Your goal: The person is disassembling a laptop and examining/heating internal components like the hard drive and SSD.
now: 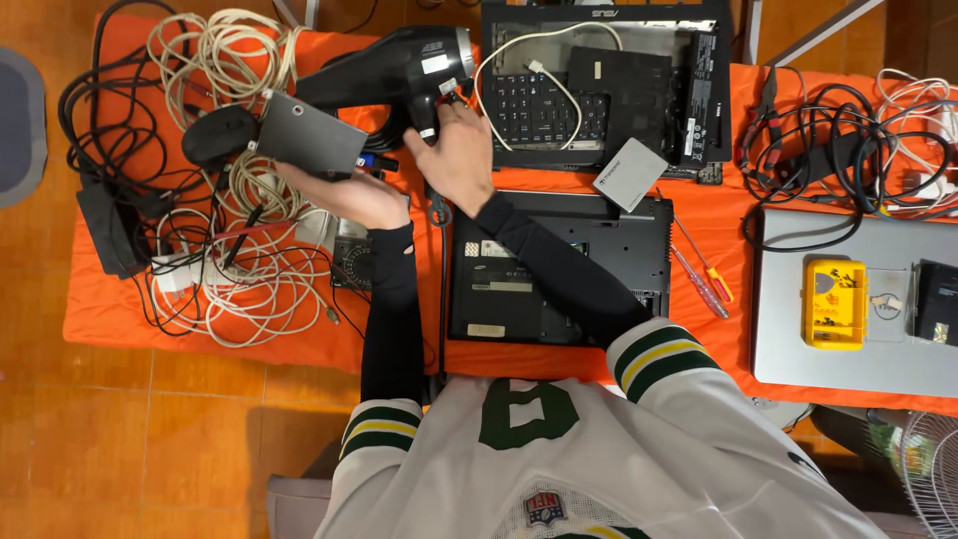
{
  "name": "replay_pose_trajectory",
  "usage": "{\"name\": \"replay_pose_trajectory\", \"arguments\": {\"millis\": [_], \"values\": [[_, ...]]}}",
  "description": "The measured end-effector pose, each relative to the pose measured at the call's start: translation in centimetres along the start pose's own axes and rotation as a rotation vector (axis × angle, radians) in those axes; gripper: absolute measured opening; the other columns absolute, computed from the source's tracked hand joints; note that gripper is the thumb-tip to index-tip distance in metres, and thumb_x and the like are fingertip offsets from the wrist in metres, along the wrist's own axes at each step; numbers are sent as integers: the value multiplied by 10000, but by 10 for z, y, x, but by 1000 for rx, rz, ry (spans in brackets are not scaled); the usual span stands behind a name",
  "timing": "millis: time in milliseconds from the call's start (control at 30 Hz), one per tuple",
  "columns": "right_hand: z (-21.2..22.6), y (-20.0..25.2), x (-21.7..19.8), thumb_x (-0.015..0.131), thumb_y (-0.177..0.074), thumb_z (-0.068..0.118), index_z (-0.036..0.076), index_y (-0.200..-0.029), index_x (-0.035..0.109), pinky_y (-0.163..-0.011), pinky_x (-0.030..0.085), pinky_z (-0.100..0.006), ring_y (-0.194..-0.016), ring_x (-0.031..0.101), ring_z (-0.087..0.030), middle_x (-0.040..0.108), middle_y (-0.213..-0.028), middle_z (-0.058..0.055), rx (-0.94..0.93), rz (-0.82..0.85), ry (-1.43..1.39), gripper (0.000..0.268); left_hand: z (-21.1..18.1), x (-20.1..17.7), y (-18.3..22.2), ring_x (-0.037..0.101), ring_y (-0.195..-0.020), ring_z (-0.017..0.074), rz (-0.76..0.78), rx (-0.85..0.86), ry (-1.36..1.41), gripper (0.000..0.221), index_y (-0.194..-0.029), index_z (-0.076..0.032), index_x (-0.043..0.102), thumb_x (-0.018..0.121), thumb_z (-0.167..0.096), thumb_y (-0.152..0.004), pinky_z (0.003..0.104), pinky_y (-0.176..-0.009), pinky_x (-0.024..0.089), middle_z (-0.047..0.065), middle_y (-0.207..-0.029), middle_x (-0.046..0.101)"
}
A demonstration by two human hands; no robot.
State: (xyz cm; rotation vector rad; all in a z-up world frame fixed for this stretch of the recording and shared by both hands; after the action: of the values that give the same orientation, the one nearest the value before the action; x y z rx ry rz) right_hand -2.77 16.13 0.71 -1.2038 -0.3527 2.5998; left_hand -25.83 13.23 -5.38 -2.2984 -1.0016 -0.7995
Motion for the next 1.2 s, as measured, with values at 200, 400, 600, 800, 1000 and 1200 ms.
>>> {"name": "replay_pose_trajectory", "arguments": {"millis": [200, 400, 600, 800, 1000, 1200], "values": [[-15, 16, -69, 751, -875, 161, 2, -1124, 633, -856, 509, -406, -944, 640, -292, 636, -1043, -156, -12, -13, -400, 319, -3, 13, 4, 539, -1383, 251, 10, 0, 3, 604, -1552, 57, 381, 383, -403, -1160, 378, -1187, 460, 167, -1513, 500], [-23, 48, -134, 631, -916, -43, 64, -1365, 417, -656, 563, -313, -755, 675, -178, 631, -1049, -83, 234, 167, -1199, 508, 24, 45, 27, 569, -1272, 263, 130, -253, 161, 611, -1586, -39, 368, 442, -414, -1109, 386, -1024, 490, 132, -1491, 508], [-76, 93, -169, 595, -963, 0, 30, -1323, 442, -441, 503, -292, -506, 576, -164, 605, -822, -93, 348, 164, -1184, 392, 30, 103, 79, 602, -1264, 282, 301, -610, 385, 574, -1507, -139, 389, 416, -502, -1063, 563, -1040, 539, 76, -1408, 545], [-117, 131, -187, 558, -1019, 99, -21, -1125, 536, -502, 502, -298, -527, 585, -189, 556, -721, -93, 351, 171, -1205, 161, 27, 144, 131, 604, -1308, 290, 596, -922, 471, 590, -1493, -108, 449, 387, -522, -1079, 544, -1141, 508, 146, -1416, 583], [-142, 152, -190, 570, -972, 48, -2, -1052, 494, -480, 500, -322, -521, 552, -184, 535, -720, -85, 422, 146, -1275, 121, 30, 149, 157, 612, -1241, 249, 741, -981, 420, 606, -1508, -65, 484, 355, -503, -1109, 423, -1068, 517, 177, -1453, 612], [-154, 162, -194, 558, -961, 10, 15, -1053, 475, -400, 462, -319, -448, 500, -163, 488, -648, -61, 493, 60, -1246, 124, 42, 136, 166, 622, -1229, 229, 871, -855, 255, 573, -1503, -77, 482, 315, -476, -1128, 405, -1048, 525, 174, -1434, 620]]}}
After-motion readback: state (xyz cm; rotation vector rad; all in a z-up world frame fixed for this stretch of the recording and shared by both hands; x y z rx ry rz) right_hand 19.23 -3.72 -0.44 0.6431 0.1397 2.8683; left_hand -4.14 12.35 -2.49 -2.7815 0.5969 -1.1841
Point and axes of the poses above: each hand's wrist, its own y-axis away from the middle knuckle, its own x-axis out of the palm, z = x × y, the point moved 10 cm from there along -y, towards the middle knuckle
